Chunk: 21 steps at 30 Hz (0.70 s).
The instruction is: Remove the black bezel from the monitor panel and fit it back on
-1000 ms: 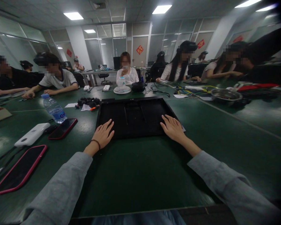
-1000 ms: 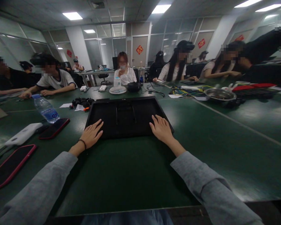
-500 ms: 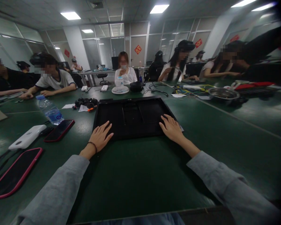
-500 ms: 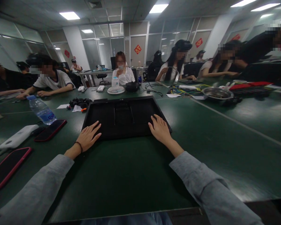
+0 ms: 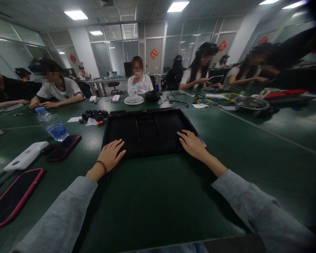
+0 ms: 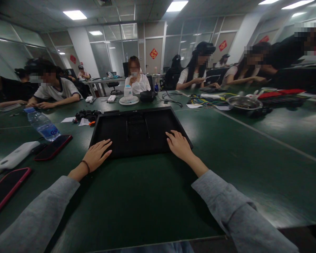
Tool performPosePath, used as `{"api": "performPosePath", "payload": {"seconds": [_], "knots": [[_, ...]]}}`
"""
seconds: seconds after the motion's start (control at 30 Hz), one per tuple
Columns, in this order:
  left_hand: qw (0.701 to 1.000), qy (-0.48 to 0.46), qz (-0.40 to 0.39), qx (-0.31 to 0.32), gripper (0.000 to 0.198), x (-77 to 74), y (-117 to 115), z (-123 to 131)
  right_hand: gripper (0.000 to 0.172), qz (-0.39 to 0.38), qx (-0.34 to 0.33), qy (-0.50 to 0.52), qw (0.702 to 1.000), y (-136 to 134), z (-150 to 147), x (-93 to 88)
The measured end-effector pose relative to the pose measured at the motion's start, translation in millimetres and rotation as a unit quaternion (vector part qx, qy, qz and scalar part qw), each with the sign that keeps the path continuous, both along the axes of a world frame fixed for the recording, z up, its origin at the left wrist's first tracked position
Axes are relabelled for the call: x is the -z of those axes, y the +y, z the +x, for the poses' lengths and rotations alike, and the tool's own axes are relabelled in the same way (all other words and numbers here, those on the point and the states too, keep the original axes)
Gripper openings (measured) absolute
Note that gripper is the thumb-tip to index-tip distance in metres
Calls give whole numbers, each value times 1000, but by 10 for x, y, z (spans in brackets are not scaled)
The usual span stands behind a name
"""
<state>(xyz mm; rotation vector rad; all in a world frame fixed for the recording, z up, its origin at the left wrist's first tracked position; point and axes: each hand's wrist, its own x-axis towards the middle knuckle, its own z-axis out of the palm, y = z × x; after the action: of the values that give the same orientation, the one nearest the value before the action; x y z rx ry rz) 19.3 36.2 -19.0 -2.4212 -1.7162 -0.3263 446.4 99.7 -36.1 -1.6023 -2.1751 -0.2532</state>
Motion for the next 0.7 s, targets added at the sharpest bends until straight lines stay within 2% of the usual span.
{"api": "performPosePath", "payload": {"seconds": [0.5, 0.7], "knots": [[1000, -13, 20, 9, 56, 21, 4, -10, 51, -2, -3, -8, 1000, 15, 25, 14], [999, -28, 17, -7, 65, 28, -1, -1, 57, 1, -8, 15, 1000, 3, 13, -2]]}}
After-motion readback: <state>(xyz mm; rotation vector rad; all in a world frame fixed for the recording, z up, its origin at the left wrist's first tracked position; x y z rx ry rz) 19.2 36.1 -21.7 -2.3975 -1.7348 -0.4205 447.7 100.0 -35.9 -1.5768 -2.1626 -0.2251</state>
